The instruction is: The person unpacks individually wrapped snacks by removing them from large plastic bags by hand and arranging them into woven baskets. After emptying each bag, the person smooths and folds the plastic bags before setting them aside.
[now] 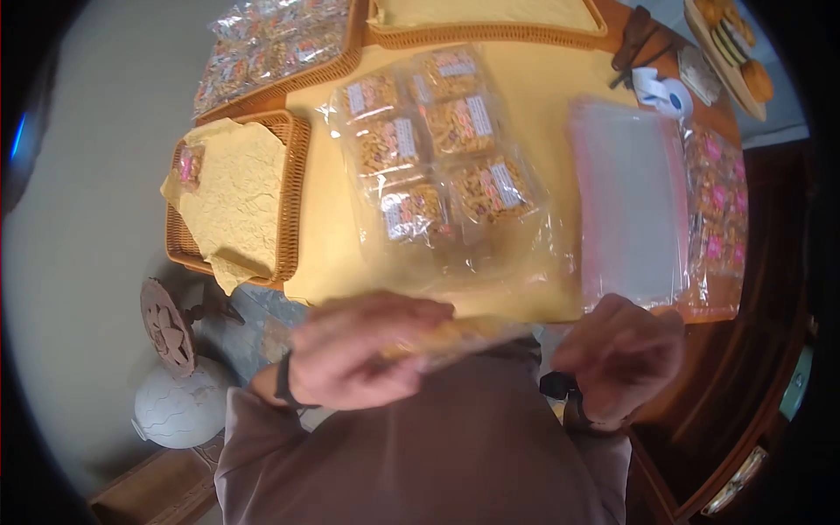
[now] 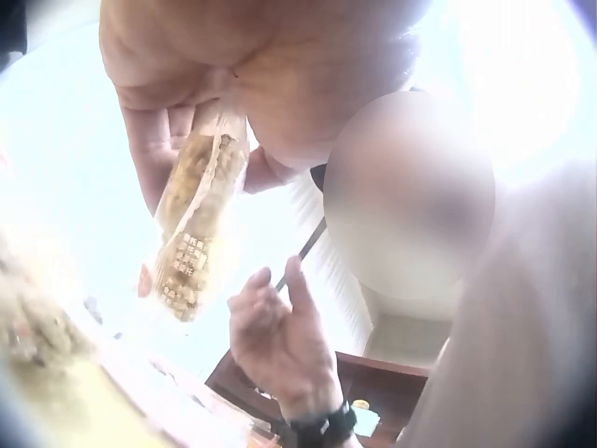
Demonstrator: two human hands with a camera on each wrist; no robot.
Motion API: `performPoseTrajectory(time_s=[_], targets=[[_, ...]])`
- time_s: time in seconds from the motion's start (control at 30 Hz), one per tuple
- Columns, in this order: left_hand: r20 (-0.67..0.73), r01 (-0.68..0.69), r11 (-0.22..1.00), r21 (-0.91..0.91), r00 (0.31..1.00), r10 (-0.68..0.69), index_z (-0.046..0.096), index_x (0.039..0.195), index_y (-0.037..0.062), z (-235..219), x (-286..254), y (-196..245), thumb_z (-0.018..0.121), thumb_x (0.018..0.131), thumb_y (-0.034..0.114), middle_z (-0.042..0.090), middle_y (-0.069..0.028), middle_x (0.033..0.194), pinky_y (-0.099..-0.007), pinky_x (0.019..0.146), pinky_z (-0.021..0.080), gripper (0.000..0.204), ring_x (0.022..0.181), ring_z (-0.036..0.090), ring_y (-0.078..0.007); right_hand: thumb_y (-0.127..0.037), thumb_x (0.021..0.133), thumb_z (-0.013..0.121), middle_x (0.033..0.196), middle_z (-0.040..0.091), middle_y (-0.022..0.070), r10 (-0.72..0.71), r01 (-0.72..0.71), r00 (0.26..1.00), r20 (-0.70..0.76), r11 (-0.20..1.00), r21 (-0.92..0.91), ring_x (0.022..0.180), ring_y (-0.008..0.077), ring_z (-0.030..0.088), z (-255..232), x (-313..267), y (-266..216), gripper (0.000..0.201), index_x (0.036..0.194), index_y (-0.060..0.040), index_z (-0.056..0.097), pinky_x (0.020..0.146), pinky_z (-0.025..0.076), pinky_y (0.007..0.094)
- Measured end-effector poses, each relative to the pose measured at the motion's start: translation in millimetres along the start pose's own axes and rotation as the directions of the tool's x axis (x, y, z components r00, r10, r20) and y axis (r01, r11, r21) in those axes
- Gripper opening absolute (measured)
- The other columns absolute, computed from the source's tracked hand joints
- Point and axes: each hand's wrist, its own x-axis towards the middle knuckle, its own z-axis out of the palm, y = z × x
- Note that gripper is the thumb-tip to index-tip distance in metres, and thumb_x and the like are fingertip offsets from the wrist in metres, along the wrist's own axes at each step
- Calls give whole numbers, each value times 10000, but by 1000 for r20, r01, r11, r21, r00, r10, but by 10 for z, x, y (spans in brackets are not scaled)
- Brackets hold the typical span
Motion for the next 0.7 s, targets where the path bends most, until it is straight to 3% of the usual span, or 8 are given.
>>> performPoseTrajectory(time_s=[0.1, 0.17, 0.27, 0.37, 0.47, 0.53, 0.63, 0.7], targets=[[-252, 204, 975, -92, 942, -221, 659, 1232, -64, -250, 171, -123, 721, 924, 46, 756, -131, 1094, -298, 838, 602, 333, 952, 737, -190, 108, 825, 774, 981, 700, 242, 112, -143, 972, -207, 979, -142, 791, 286, 723, 60, 1, 82, 352, 1079, 3, 555, 668, 602, 353], [-346, 499, 839, -217, 765, -544, 653, 1267, -39, -423, 500, -184, 727, 929, 65, 755, -86, 1111, -247, 780, 572, 362, 927, 710, -128, 143, 805, 774, 1012, 690, 246, 194, -259, 912, -361, 955, -142, 817, 293, 728, 127, 38, 92, 393, 1086, -1, 539, 658, 609, 358], [-359, 384, 902, -196, 828, -431, 654, 1283, -22, -645, 950, -682, 702, 955, 99, 754, -84, 1131, -233, 762, 529, 353, 912, 688, -97, 157, 815, 751, 1014, 681, 268, 290, -216, 932, -217, 926, 310, 901, 336, 744, 370, 254, -97, 364, 1052, 9, 518, 685, 640, 407], [-302, 464, 886, 4, 845, -442, 635, 1311, -16, -879, 1454, -1072, 644, 1016, 204, 734, -107, 1212, -296, 921, 556, 368, 1026, 710, -152, 146, 807, 764, 963, 665, 205, 188, -157, 980, -66, 930, 331, 797, 316, 715, 561, 410, -309, 395, 1043, -12, 489, 677, 667, 416], [-300, 403, 904, 145, 888, -348, 648, 1306, -17, -1027, 1890, -1461, 654, 1005, 248, 729, -83, 1173, -277, 888, 547, 401, 1007, 687, -133, 146, 876, 694, 834, 663, 218, 505, -431, 861, 66, 653, 622, 734, 356, 716, 573, 411, -462, 283, 1015, 15, 486, 767, 673, 485], [-205, 388, 898, -207, 880, -428, 629, 1176, -64, -1027, 2171, -1596, 683, 964, 137, 732, -125, 1067, -320, 822, 571, 297, 925, 700, -185, -23, 1016, 588, 958, 678, 339, -123, 31, 986, 110, 793, 609, 794, 402, 700, 814, 807, -43, 80, 982, 32, 542, 763, 643, 407], [-247, 407, 911, -63, 878, -409, 667, 1123, -48, -984, 2547, -1966, 694, 951, 93, 740, -43, 909, -250, 668, 556, 224, 747, 678, -117, -27, 1006, 613, 970, 690, 360, 202, -279, 957, 207, 837, 471, 825, 436, 715, 748, 954, -282, 91, 1011, 41, 552, 784, 640, 421], [-263, 441, 897, 25, 869, -420, 686, 1084, -51, -957, 2738, -2167, 703, 940, 108, 749, -72, 905, -270, 684, 564, 215, 765, 694, -140, -35, 1002, 625, 974, 690, 356, 97, -119, 993, 69, 844, 523, 812, 431, 714, 874, 758, -47, 104, 1003, 37, 551, 785, 639, 418]])
